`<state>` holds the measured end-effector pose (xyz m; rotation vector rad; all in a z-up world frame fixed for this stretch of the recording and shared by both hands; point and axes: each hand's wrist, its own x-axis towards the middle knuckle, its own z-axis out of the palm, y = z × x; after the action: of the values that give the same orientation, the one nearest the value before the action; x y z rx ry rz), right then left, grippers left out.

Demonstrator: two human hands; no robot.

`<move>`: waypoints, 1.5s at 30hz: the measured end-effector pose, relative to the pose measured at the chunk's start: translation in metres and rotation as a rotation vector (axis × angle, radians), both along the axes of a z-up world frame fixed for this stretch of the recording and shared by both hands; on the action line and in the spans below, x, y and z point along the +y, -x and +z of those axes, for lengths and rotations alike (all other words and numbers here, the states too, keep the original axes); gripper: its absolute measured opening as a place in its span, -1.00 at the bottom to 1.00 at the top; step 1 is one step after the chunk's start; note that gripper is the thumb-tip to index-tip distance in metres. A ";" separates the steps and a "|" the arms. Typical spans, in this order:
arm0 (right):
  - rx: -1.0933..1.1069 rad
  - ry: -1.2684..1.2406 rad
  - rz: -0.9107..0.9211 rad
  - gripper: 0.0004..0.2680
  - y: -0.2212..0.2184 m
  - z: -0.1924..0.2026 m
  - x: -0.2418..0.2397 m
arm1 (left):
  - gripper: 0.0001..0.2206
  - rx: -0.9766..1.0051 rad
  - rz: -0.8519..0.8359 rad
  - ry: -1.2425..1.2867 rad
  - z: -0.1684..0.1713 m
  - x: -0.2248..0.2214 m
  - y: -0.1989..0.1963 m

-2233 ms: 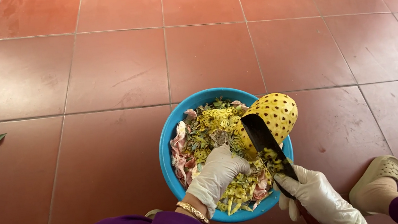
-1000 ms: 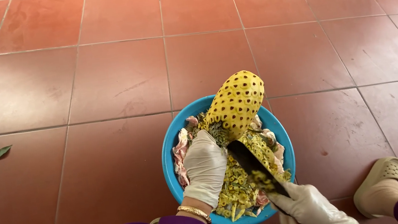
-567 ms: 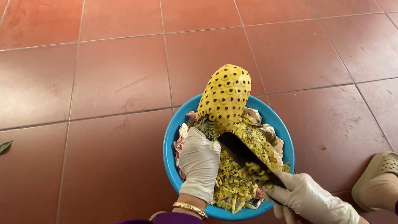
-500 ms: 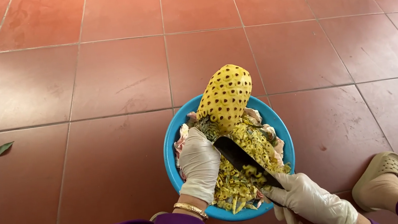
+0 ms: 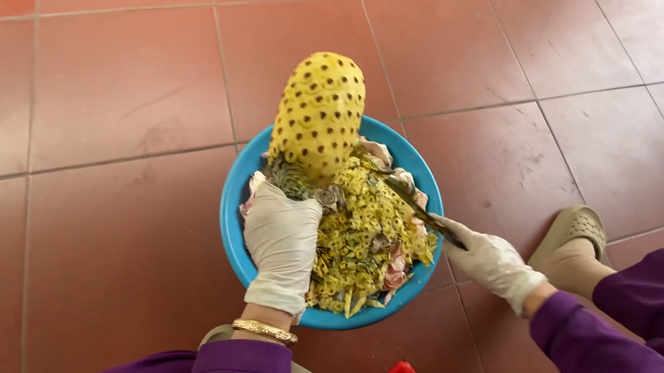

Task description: Peeling a pineapple with a knife over a basin.

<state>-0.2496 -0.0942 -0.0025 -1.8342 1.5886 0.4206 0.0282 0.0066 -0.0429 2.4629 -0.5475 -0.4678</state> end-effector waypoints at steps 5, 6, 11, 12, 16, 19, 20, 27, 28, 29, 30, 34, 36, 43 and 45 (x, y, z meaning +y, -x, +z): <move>0.143 0.093 0.183 -0.39 0.042 -0.093 -0.003 | -0.43 0.095 -0.023 0.067 0.049 0.009 -0.002; 0.144 0.092 0.181 -0.39 0.051 -0.103 0.003 | -0.43 0.095 -0.025 0.066 0.056 0.010 -0.003; -0.125 0.052 0.180 -0.32 0.060 -0.128 0.028 | -0.57 0.217 0.007 0.254 0.074 0.013 -0.003; -0.122 0.051 0.175 -0.32 0.063 -0.127 0.028 | -0.57 0.220 0.002 0.253 0.075 0.012 -0.002; -0.025 -0.002 0.188 -0.42 0.076 -0.094 0.034 | -0.53 0.264 0.002 0.218 0.077 0.010 -0.003; 0.080 0.017 0.246 -0.40 0.123 -0.090 0.025 | -0.51 0.279 -0.005 0.209 0.085 0.007 -0.004; 0.107 0.042 0.297 -0.34 0.148 -0.095 0.024 | -0.58 0.303 0.009 0.210 0.089 0.009 -0.002; 0.327 0.186 0.454 -0.46 0.233 -0.072 -0.001 | -0.63 0.202 -0.054 0.318 0.102 0.013 0.009; 0.035 0.199 0.273 -0.44 0.216 -0.062 -0.007 | -0.63 0.168 -0.090 0.406 0.109 0.015 0.011; -0.257 0.204 0.092 -0.39 0.199 -0.051 -0.013 | -0.62 0.132 -0.127 0.492 0.117 0.017 0.014; -0.292 0.236 0.103 -0.39 0.154 -0.030 -0.006 | -0.62 0.093 -0.127 0.522 0.106 0.021 0.019; -1.108 -0.195 -0.669 -0.64 -0.008 0.032 0.001 | -0.57 -0.165 -0.207 0.528 0.049 0.014 0.019; -1.260 -0.421 -0.776 -0.67 -0.055 0.028 -0.005 | -0.55 -0.274 -0.174 0.537 0.041 0.021 0.020; -1.933 -0.968 -0.566 -0.34 -0.114 -0.002 0.006 | -0.85 -0.870 -0.371 0.459 0.063 0.042 0.028; -1.995 -1.033 -0.598 -0.30 -0.108 -0.023 0.002 | -0.86 -0.968 -0.394 0.373 0.059 0.042 0.030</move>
<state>-0.1419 -0.0919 -0.0257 -0.2588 0.1626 -0.6532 -0.0019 0.0487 0.0165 2.0778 -1.3623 0.6907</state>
